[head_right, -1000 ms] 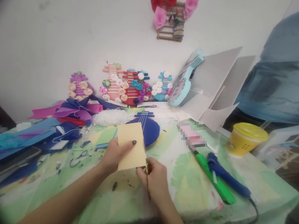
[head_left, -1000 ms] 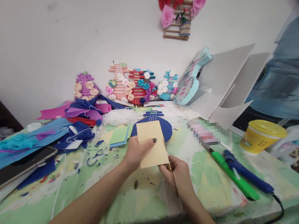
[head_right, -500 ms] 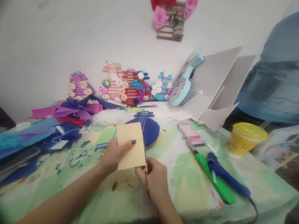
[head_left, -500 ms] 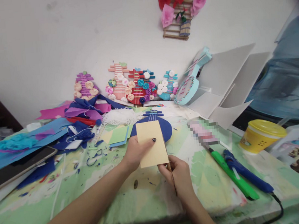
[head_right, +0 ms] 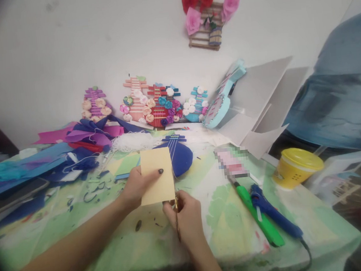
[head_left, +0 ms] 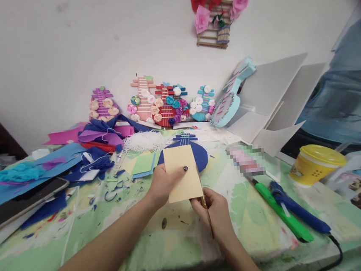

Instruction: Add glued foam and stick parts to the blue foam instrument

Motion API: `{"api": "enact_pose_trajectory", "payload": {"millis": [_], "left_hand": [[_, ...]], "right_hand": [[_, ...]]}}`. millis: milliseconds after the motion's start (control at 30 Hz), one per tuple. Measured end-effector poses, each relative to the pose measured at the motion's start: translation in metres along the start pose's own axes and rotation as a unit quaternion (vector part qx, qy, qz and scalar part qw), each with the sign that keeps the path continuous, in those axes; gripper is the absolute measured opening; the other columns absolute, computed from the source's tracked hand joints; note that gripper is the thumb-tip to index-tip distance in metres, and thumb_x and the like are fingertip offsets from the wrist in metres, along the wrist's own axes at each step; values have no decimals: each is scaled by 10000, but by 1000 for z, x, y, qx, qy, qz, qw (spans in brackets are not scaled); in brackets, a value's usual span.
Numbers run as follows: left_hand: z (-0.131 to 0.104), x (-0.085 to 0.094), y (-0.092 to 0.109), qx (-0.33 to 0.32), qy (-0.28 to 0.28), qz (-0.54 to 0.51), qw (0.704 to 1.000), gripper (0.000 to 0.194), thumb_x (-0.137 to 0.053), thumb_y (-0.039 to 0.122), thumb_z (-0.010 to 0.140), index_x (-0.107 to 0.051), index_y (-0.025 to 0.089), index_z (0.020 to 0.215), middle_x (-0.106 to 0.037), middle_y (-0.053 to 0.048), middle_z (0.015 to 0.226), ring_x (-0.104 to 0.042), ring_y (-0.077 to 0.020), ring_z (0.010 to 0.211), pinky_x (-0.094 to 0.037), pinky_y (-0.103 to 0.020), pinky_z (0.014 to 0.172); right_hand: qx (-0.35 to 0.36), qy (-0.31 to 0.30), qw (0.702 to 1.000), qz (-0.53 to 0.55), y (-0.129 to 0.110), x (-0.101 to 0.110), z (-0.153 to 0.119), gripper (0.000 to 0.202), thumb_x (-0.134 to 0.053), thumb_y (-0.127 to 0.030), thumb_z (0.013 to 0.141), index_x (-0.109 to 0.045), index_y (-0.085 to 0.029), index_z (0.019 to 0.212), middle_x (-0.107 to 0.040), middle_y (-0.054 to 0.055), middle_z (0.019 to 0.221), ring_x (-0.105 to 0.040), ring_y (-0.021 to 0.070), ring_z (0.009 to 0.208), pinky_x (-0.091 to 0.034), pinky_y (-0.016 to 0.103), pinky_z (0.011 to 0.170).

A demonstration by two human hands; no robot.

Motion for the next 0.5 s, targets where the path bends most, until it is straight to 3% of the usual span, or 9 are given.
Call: {"api": "enact_pose_trajectory", "payload": {"millis": [300, 500], "left_hand": [[0, -2, -4, 11, -45, 10, 999, 297, -735, 289, 613, -665, 79, 811, -715, -142, 828, -655, -217, 598, -538, -313, 533], [-2, -6, -6, 12, -62, 14, 998, 273, -734, 283, 612, -676, 87, 793, -714, -123, 785, -651, -207, 601, -534, -291, 528]], "right_hand": [[-6, -9, 1000, 13, 3, 0, 3, 97, -557, -191, 622, -462, -182, 607, -411, -67, 508, -357, 84, 490, -266, 188, 437], [-19, -8, 999, 28, -1, 2, 4, 151, -612, -273, 602, -508, -170, 639, -525, -27, 559, -456, 124, 543, -339, 199, 458]]}}
Point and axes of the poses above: each hand's wrist, its own z-axis towards the middle knuckle, its own x-axis out of the back of the hand, y = z × x, the point moved 5 cm from there along z, towards the middle knuckle
